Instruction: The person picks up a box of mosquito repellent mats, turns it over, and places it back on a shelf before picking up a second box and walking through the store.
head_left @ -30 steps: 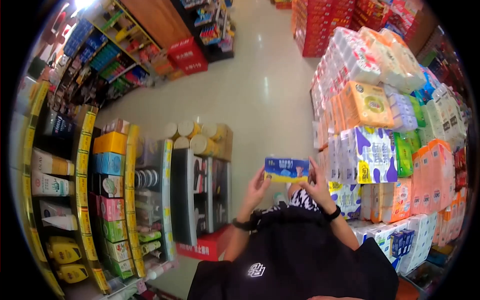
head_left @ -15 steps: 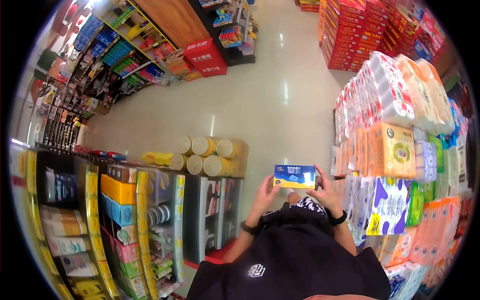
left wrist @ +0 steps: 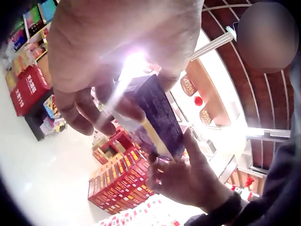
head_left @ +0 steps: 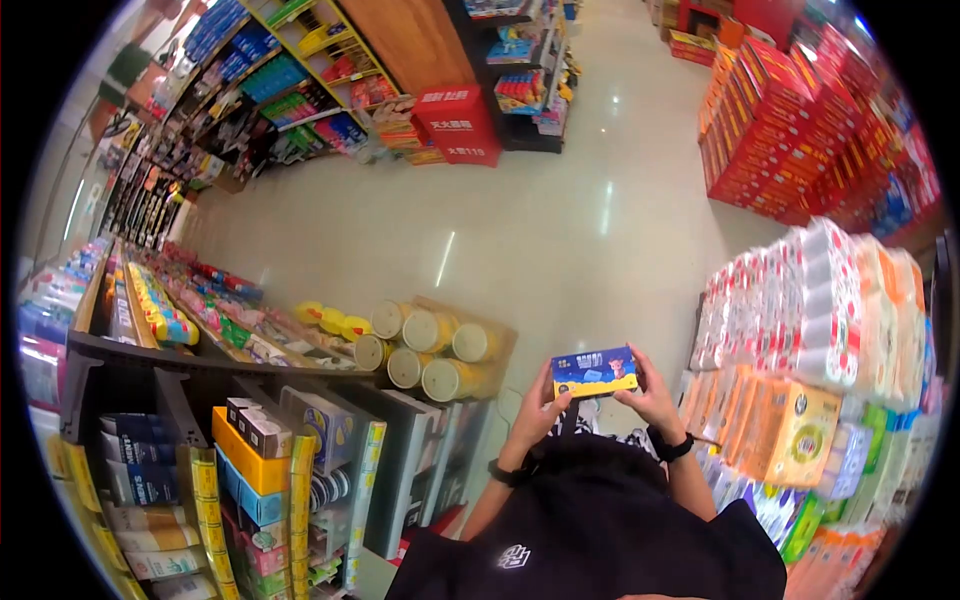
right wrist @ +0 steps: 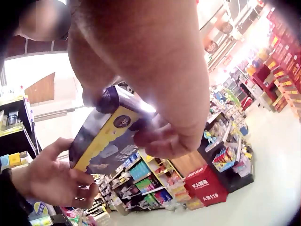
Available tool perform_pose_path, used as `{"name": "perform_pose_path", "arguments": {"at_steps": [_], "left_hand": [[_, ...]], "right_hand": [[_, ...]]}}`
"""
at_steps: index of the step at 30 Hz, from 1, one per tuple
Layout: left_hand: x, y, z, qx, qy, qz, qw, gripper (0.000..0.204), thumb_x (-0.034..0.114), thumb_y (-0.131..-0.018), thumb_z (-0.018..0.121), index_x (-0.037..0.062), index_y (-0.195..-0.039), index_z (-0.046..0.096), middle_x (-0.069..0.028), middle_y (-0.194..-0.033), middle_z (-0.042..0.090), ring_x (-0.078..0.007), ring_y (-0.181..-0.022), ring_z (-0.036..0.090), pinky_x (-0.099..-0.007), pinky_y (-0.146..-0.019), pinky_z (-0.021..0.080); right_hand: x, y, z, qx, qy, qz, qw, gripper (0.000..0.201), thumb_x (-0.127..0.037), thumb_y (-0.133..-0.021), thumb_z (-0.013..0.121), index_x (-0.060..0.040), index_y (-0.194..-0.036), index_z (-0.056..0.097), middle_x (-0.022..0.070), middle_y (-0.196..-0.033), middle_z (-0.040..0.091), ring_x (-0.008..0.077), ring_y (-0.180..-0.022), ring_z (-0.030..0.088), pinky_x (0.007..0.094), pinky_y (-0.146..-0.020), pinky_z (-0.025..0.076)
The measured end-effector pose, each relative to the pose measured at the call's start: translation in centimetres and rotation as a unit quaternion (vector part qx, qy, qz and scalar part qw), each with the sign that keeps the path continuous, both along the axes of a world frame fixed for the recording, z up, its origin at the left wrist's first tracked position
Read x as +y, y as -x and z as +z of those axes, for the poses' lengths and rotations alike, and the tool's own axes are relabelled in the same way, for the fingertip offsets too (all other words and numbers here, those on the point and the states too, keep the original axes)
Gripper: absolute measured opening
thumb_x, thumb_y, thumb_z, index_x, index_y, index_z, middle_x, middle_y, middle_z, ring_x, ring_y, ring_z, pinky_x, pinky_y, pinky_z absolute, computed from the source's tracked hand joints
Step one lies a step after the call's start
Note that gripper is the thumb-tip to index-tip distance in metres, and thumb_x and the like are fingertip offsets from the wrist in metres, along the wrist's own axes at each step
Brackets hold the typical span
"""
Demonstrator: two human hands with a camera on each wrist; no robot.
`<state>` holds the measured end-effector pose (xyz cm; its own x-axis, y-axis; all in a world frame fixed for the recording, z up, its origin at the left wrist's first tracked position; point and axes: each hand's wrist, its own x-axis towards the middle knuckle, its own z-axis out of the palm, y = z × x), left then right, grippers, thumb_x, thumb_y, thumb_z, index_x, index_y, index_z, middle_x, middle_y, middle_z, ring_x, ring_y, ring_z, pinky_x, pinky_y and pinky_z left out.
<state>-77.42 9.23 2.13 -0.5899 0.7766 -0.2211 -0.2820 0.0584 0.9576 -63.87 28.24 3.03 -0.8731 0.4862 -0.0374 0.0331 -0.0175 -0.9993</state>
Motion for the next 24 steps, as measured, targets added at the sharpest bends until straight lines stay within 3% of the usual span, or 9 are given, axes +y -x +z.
{"name": "perform_pose_path", "arguments": {"at_steps": [3, 8, 10, 11, 14, 18, 24], "left_hand": [[0.7, 2.5, -0.9, -0.015, 0.013, 0.028, 0.999, 0.073, 0.013, -0.089, 0.061, -0.0031, -0.146, 0.017, -0.0133, -0.122, 0.055, -0.0165, -0.102, 0.057, -0.0295, -0.085, 0.049], [3.6, 9.0, -3.1, -0.049, 0.014, 0.022, 0.998, 0.071, 0.015, -0.088, 0.063, -0.0026, -0.144, 0.023, -0.011, -0.112, 0.058, -0.0132, -0.091, 0.058, -0.0278, -0.075, 0.05], [5.2, 12.3, -3.5, -0.043, 0.043, 0.021, 0.998, 0.069, 0.016, -0.087, 0.065, -0.0006, -0.142, 0.027, -0.0083, -0.096, 0.062, -0.0097, -0.077, 0.057, -0.0268, -0.068, 0.049], [6.1, 14.0, -3.5, -0.005, 0.064, 0.015, 0.998, 0.068, 0.018, -0.087, 0.065, 0.0006, -0.142, 0.028, -0.0054, -0.079, 0.061, -0.0088, -0.067, 0.055, -0.0265, -0.064, 0.047], [8.5, 19.4, 0.7, 0.031, 0.123, -0.003, 0.992, 0.068, 0.022, -0.088, 0.064, 0.0018, -0.142, 0.029, -0.0048, -0.074, 0.06, -0.0099, -0.066, 0.056, -0.0265, -0.063, 0.047], [9.3, 26.1, -0.6, -0.008, 0.119, 0.027, 0.992, 0.069, 0.029, -0.089, 0.064, 0.0015, -0.141, 0.029, -0.0071, -0.078, 0.062, -0.0111, -0.067, 0.057, -0.0272, -0.063, 0.047], [8.2, 34.3, -2.0, 0.025, 0.095, 0.127, 0.987, 0.071, 0.035, -0.089, 0.064, -0.0014, -0.139, 0.03, -0.004, -0.072, 0.057, -0.0071, -0.067, 0.051, -0.0236, -0.062, 0.041]], "right_hand": [[1.3, 2.8, -0.8, -0.037, 0.058, 0.025, 0.997, 0.081, -0.016, -0.074, 0.077, -0.0014, -0.141, 0.033, 0.0132, -0.115, 0.059, 0.0207, -0.101, 0.06, 0.035, -0.089, 0.047], [4.5, 8.4, -1.9, -0.067, -0.011, 0.035, 0.997, 0.079, -0.018, -0.075, 0.076, -0.002, -0.14, 0.035, 0.0121, -0.128, 0.045, 0.0227, -0.119, 0.046, 0.0377, -0.093, 0.046], [6.3, 11.3, -2.7, -0.059, -0.018, 0.035, 0.998, 0.076, -0.017, -0.075, 0.075, -0.0021, -0.138, 0.037, 0.0108, -0.127, 0.043, 0.0231, -0.12, 0.044, 0.0391, -0.094, 0.046], [7.0, 12.8, -2.9, -0.067, -0.018, 0.03, 0.997, 0.074, -0.017, -0.075, 0.075, -0.002, -0.137, 0.038, 0.0108, -0.126, 0.044, 0.023, -0.12, 0.045, 0.0391, -0.094, 0.046], [9.4, 18.3, -1.5, -0.076, -0.018, 0.039, 0.996, 0.071, -0.014, -0.077, 0.073, -0.0019, -0.137, 0.039, 0.008, -0.123, 0.043, 0.0207, -0.119, 0.045, 0.0351, -0.092, 0.048], [11.3, 27.3, -0.4, -0.081, -0.046, 0.059, 0.994, 0.065, -0.009, -0.078, 0.069, -0.0006, -0.136, 0.04, 0.0077, -0.121, 0.046, 0.0186, -0.115, 0.048, 0.0328, -0.09, 0.048], [10.9, 38.7, -0.4, -0.079, 0.014, 0.089, 0.993, 0.062, -0.013, -0.081, 0.071, -0.0006, -0.134, 0.042, 0.0119, -0.125, 0.051, 0.0204, -0.111, 0.052, 0.0333, -0.088, 0.047]]}}
